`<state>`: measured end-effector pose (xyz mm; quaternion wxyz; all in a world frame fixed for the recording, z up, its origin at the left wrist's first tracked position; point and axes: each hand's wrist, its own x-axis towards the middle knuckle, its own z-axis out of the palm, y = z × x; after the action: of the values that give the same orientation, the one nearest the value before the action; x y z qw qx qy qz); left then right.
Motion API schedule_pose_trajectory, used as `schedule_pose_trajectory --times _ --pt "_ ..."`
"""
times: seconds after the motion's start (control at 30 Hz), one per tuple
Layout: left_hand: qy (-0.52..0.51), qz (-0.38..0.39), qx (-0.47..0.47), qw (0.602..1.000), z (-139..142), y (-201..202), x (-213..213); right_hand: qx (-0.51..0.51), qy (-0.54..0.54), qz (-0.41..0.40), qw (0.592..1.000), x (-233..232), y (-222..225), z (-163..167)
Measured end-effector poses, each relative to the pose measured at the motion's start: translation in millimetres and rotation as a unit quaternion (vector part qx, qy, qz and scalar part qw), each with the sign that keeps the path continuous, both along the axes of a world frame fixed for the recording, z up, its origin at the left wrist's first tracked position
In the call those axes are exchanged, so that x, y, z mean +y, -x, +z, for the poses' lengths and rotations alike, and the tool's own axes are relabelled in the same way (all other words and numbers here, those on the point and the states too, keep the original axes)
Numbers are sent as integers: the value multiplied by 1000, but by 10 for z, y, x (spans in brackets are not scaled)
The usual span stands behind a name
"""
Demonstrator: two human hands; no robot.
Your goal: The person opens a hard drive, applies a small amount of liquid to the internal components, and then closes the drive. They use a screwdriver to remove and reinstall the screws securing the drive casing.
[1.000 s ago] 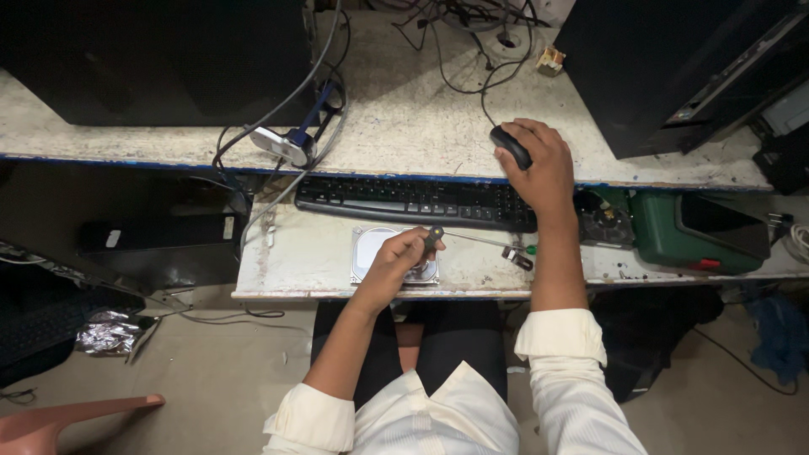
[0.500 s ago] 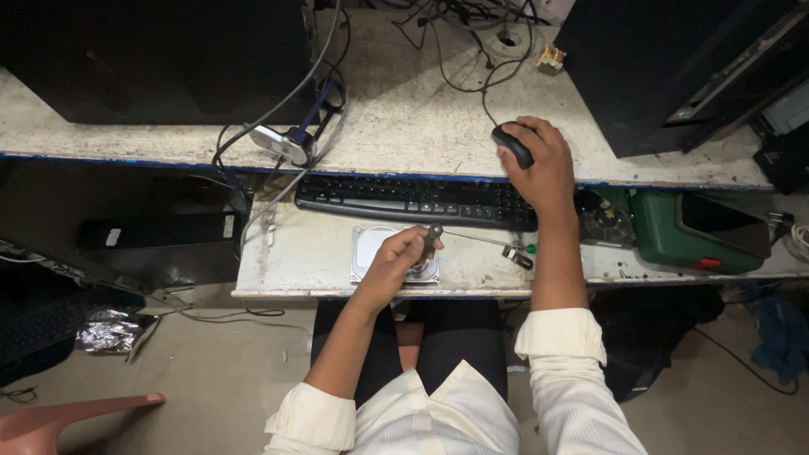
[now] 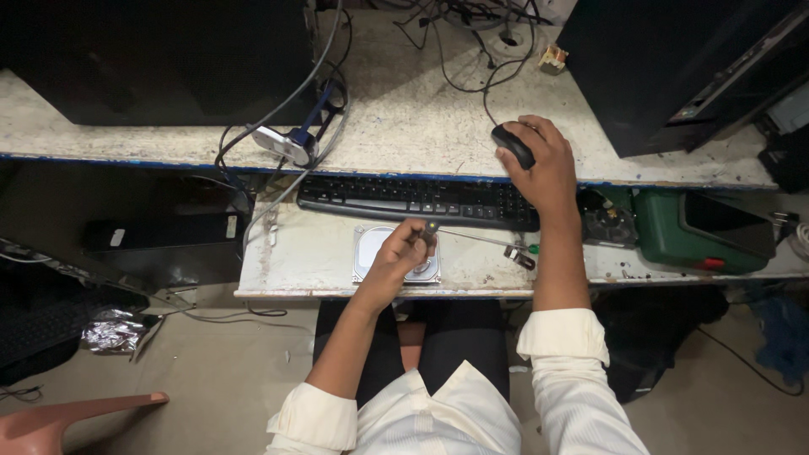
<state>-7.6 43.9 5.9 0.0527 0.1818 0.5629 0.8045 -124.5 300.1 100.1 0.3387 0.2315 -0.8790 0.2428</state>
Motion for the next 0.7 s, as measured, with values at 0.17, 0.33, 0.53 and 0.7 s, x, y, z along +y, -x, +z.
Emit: schedule_pose_trajectory --times 0.17,0.33,0.53,0.7 --pt "-3 -4 -3 1000 -19 18 9 9 6 -1 1000 10 -2 -30" --pt "9 -7 -6 1000 -18 46 10 42 29 -32 998 -10 16 -28" --pt "7 -13 -2 1000 -15 51 -3 34 25 1 999 -24 23 -14" --pt "4 -17 -10 1000 -17 40 0 30 19 6 999 -14 31 -9"
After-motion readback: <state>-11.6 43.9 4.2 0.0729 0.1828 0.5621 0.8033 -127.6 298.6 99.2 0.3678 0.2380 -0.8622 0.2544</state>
